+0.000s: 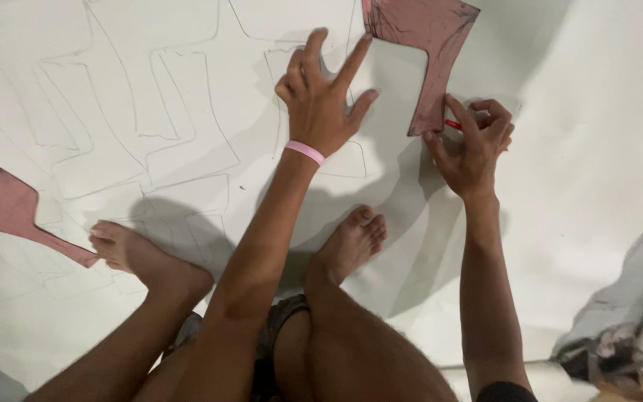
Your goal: The person sits on the floor and uses a red pen to trace around a pink paper template placed on a large white sheet with pre-drawn outlines. They repeatedly reposition the template to different outlined sections and trace the edges to mark the shapes.
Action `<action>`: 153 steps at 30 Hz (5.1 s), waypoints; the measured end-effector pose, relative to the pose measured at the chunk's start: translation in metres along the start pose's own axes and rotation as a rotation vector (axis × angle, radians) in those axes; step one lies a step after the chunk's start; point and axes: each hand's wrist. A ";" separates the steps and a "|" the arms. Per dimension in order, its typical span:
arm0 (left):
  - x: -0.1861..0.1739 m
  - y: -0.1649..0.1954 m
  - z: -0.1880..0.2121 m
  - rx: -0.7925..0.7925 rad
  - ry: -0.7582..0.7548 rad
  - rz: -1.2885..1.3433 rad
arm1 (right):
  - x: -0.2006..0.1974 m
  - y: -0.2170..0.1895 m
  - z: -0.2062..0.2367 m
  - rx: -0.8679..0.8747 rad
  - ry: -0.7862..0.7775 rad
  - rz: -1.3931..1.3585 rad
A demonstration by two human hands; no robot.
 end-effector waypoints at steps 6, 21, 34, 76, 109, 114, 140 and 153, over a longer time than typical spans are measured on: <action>-0.001 -0.003 -0.003 0.012 -0.006 0.001 | 0.000 0.005 -0.005 0.028 -0.009 -0.005; 0.000 -0.005 -0.006 0.008 0.002 0.025 | -0.006 0.012 -0.012 0.016 -0.042 -0.004; 0.000 -0.007 -0.007 0.007 -0.015 0.029 | -0.003 0.015 -0.011 0.020 -0.046 -0.002; -0.006 -0.006 -0.010 -0.003 -0.041 0.017 | -0.007 0.012 -0.015 0.001 -0.040 0.024; -0.008 0.009 -0.022 -0.037 -0.075 0.034 | -0.009 0.012 -0.014 -0.024 -0.034 0.030; -0.003 0.046 -0.040 -0.014 -0.139 -0.078 | -0.010 0.013 -0.014 -0.033 -0.040 0.045; -0.013 0.085 -0.050 0.020 -0.395 -0.217 | -0.010 0.018 -0.015 -0.037 -0.055 0.074; 0.017 0.218 -0.041 0.471 -0.560 -0.856 | -0.085 -0.041 -0.098 0.015 -0.425 -0.432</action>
Point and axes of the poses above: each hand's wrist, its own z-axis away from the middle knuckle, its own x-axis out of the palm, y = z × x, and after that the axes turned 8 degrees about -z, right-handed
